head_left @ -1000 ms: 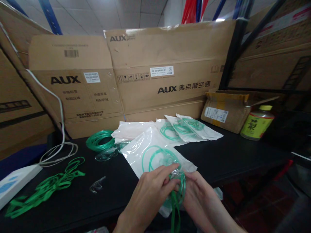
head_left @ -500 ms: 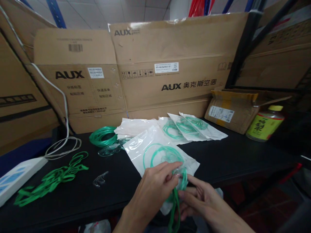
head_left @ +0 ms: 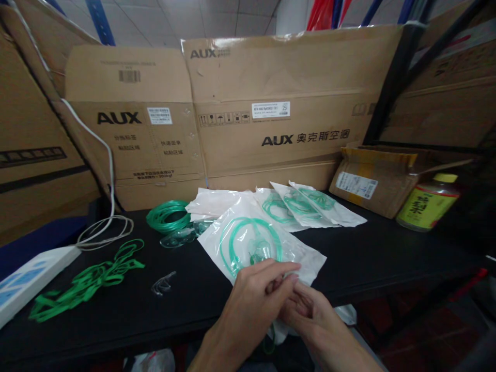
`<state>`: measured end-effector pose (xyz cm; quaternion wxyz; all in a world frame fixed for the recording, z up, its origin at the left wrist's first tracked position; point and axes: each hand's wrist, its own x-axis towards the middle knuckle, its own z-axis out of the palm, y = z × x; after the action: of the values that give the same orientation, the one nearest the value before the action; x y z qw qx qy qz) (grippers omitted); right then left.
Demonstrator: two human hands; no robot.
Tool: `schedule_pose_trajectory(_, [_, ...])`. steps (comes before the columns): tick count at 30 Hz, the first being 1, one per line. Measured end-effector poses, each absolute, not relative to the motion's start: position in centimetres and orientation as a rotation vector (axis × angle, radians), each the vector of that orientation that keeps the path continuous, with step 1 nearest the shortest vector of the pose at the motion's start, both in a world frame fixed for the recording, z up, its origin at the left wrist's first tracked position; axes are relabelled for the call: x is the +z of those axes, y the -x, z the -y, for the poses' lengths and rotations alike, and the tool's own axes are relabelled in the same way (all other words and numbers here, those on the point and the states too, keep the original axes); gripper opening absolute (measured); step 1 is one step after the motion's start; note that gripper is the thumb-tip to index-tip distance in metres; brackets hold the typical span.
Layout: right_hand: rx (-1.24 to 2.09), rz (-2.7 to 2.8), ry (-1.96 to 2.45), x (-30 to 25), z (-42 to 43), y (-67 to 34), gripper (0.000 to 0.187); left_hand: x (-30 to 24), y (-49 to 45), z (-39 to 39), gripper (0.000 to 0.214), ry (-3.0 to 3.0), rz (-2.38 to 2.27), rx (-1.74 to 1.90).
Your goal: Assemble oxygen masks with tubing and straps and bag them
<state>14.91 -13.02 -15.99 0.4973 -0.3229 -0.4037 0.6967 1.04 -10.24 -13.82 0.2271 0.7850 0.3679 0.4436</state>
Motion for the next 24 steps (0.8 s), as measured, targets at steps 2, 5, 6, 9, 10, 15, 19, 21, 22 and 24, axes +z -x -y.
schedule_pose_trajectory(2, [1.676, 0.991, 0.785, -16.3, 12.6, -14.5, 0.038, -13.7, -1.1, 10.2, 0.022, -2.087, -1.009, 1.209])
schedule_pose_trajectory(5, [1.660, 1.034, 0.733, -16.5, 12.1, -13.8, 0.033, -13.6, -1.1, 10.0, 0.022, -1.992, -0.998, 1.191])
schedule_pose_trajectory(6, [1.654, 1.044, 0.723, -16.5, 12.0, -13.6, 0.031, -13.6, -1.1, 10.0, 0.022, -1.973, -0.996, 1.194])
schedule_pose_trajectory(9, [1.662, 1.093, 0.710, -16.2, 11.8, -13.3, 0.028, -13.4, -0.8, 9.9, 0.021, -1.980, -1.001, 1.223])
schedule_pose_trajectory(10, [1.670, 1.122, 0.716, -16.2, 11.8, -13.4, 0.029, -13.4, -0.7, 9.8, 0.020, -2.001, -1.005, 1.234])
schedule_pose_trajectory(15, [1.601, 1.302, 0.866, -16.3, 11.5, -15.0, 0.027, -13.5, -0.5, 9.7, 0.021, -2.101, -0.967, 1.260])
schedule_pose_trajectory(19, [1.237, 1.698, 1.099, -15.4, 11.9, -15.9, 0.017, -13.4, -0.5, 9.7, 0.021, -2.099, -0.963, 1.243])
schedule_pose_trajectory(21, [1.086, 1.896, 1.191, -14.9, 12.2, -15.9, 0.019, -13.4, -0.4, 9.8, 0.020, -2.101, -0.980, 1.235])
schedule_pose_trajectory(22, [1.050, 1.957, 1.236, -14.7, 12.3, -15.8, 0.018, -13.4, -0.4, 9.8, 0.020, -2.103, -0.986, 1.234])
schedule_pose_trajectory(24, [1.003, 2.010, 1.312, -14.9, 12.3, -15.6, 0.016, -13.4, -0.3, 9.8, 0.021, -2.099, -0.989, 1.231])
